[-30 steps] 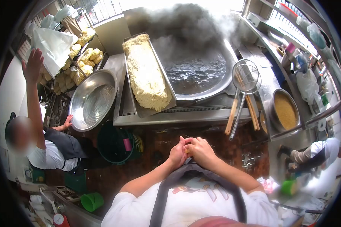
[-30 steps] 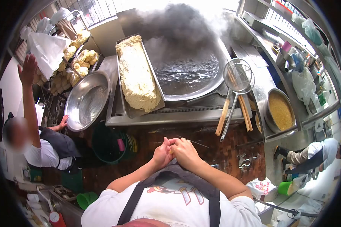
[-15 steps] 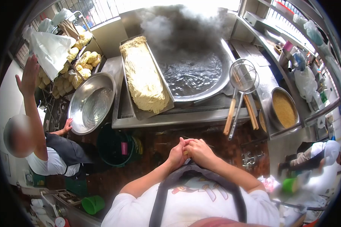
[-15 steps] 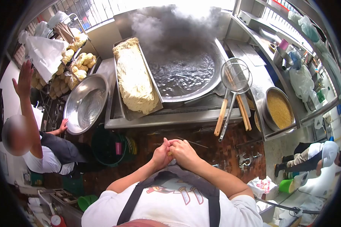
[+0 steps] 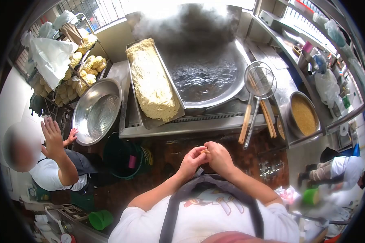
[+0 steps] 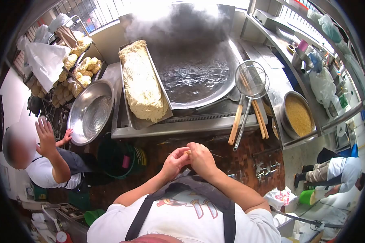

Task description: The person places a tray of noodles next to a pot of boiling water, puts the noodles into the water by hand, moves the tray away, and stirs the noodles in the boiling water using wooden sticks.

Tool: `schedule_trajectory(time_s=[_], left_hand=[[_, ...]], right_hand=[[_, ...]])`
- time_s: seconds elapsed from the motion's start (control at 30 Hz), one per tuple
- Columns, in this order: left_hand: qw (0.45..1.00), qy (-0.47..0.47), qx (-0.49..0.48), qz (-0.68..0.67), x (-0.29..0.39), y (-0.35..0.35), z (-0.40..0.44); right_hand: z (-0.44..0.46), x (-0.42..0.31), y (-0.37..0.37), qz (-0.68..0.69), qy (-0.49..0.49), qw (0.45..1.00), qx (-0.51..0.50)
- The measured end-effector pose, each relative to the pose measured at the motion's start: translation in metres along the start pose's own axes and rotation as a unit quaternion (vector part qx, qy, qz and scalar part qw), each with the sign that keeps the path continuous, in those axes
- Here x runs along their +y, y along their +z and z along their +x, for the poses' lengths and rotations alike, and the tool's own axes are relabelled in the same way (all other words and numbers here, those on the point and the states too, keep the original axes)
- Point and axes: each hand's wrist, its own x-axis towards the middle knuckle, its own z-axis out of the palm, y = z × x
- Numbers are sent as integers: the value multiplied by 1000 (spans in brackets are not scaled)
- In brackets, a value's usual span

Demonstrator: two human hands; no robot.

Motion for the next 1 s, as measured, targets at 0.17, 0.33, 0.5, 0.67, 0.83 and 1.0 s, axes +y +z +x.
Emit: schedule_trajectory(time_s=[0.17, 0.33, 0.5, 0.67, 0.83, 1.0], left_hand=[[998, 29, 25, 57, -2, 5, 27], [997, 33, 39, 51, 3, 2, 37], [998, 14, 24, 60, 1, 2, 9], [998, 12, 22, 51, 0, 2, 8], [999, 19, 18, 45, 1, -1, 10], [998, 12, -4, 58, -3, 6, 9]], right_hand=[[13, 25, -9, 82, -4, 996, -28], [57, 20, -101, 145, 36, 988, -48], [94, -32, -252, 62, -27, 978, 199], [92, -41, -278, 63, -94, 965, 235], [87, -42, -271, 55, -73, 972, 216], [80, -39, -275, 68, -79, 967, 231]])
